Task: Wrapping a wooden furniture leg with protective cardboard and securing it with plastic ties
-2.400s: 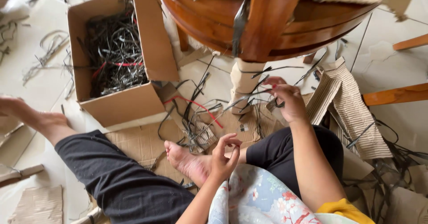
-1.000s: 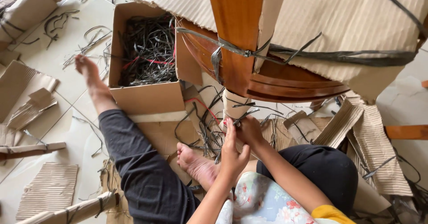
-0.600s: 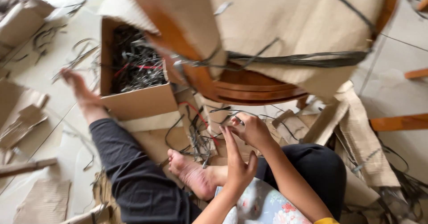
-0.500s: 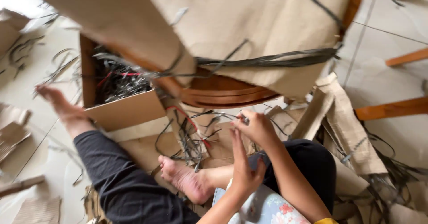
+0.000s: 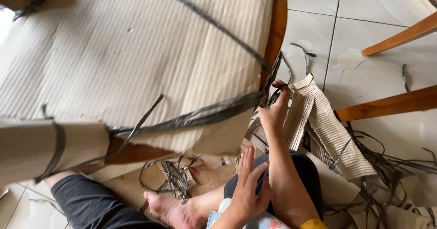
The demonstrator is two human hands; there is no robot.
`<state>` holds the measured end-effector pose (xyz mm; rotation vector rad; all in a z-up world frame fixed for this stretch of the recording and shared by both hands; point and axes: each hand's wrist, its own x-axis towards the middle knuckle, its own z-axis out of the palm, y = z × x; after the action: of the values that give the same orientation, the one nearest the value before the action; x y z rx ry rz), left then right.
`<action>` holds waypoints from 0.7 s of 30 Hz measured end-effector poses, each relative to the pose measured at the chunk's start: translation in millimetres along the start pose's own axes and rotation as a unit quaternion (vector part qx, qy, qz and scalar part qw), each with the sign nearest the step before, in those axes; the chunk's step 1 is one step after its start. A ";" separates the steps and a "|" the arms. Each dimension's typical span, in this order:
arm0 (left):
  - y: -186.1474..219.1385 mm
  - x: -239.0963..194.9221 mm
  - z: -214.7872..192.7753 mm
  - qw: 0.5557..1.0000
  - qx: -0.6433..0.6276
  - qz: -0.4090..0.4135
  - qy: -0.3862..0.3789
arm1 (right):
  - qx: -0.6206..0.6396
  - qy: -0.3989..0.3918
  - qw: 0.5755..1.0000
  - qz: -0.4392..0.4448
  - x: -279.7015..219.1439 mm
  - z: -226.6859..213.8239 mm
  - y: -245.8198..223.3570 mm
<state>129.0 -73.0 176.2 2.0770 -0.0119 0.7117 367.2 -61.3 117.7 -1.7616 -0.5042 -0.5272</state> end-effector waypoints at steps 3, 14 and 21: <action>-12.6 -1.4 10.1 0.998 -0.012 0.063 0.026 | -0.070 -0.054 0.995 0.044 -2.5 8.9 22.3; -16.8 57.6 -13.5 0.969 0.093 0.224 0.038 | 0.064 -0.169 0.967 0.178 19.7 19.1 33.8; 8.3 66.4 -53.2 0.957 0.153 0.244 0.033 | 0.090 -0.090 0.987 0.101 12.6 19.8 33.2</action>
<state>156.5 -20.0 237.3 2.3708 -0.4142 1.1401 398.5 -49.2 94.8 -1.6712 -0.4757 -0.1755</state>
